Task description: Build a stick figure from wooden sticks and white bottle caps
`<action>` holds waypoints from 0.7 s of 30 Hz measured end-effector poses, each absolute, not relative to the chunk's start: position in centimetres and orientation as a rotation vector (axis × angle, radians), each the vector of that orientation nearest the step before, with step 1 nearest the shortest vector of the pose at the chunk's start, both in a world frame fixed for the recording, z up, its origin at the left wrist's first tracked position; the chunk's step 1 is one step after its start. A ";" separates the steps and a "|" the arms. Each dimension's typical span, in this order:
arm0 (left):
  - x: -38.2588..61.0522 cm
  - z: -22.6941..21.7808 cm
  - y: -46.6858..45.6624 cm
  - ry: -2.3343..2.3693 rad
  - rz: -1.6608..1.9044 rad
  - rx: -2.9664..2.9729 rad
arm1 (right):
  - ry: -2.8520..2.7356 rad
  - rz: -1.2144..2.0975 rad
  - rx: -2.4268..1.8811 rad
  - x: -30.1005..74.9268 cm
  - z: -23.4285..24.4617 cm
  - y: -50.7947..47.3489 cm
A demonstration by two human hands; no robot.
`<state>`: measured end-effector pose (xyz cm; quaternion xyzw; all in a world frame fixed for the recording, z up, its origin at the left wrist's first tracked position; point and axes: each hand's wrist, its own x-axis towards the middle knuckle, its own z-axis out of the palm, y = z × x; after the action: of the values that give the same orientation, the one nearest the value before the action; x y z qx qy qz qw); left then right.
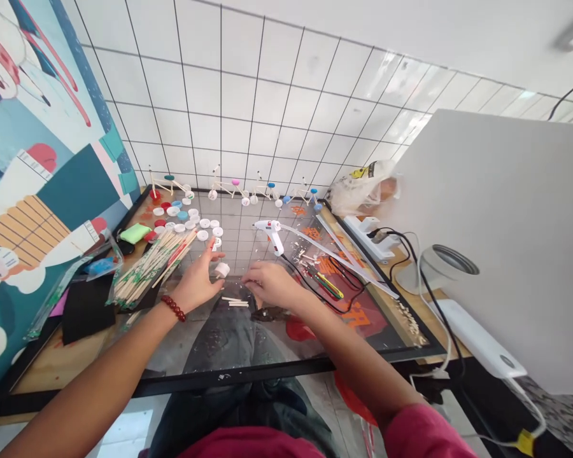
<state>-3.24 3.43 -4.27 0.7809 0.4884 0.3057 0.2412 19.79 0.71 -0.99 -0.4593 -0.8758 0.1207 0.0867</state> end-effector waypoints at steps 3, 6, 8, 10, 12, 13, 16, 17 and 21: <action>-3.4 -4.1 3.5 1.317 0.800 2.115 | -2.618 0.368 -1.445 19.0 -1.5 2.5; -3.6 -4.0 3.6 1.261 0.773 2.139 | -2.556 0.323 -1.519 19.6 -1.4 2.8; -3.8 -4.0 3.6 1.239 0.749 2.151 | -2.508 0.313 -1.547 20.1 -1.2 2.6; -4.0 -3.8 3.6 1.233 0.722 2.139 | -2.447 0.320 -1.557 20.5 -1.3 2.3; -4.1 -3.5 3.7 1.234 0.701 2.126 | -2.386 0.338 -1.536 20.6 -1.6 2.2; -4.1 -3.4 3.7 1.238 0.693 2.116 | -2.362 0.350 -1.513 20.7 -1.9 2.2; -3.9 -3.5 3.6 1.315 0.704 2.039 | -2.329 0.405 -1.433 20.7 -2.9 2.0; -3.8 -3.7 3.6 1.358 0.717 2.008 | -2.324 0.423 -1.412 20.7 -3.2 1.9; -3.4 -4.8 3.7 1.401 0.770 2.024 | -2.343 0.473 -1.369 20.8 -3.6 1.3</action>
<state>-3.35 3.73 -4.79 0.7539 0.5219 0.2869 0.2773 20.83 1.35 -3.65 -0.4877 -0.8348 0.1685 0.1922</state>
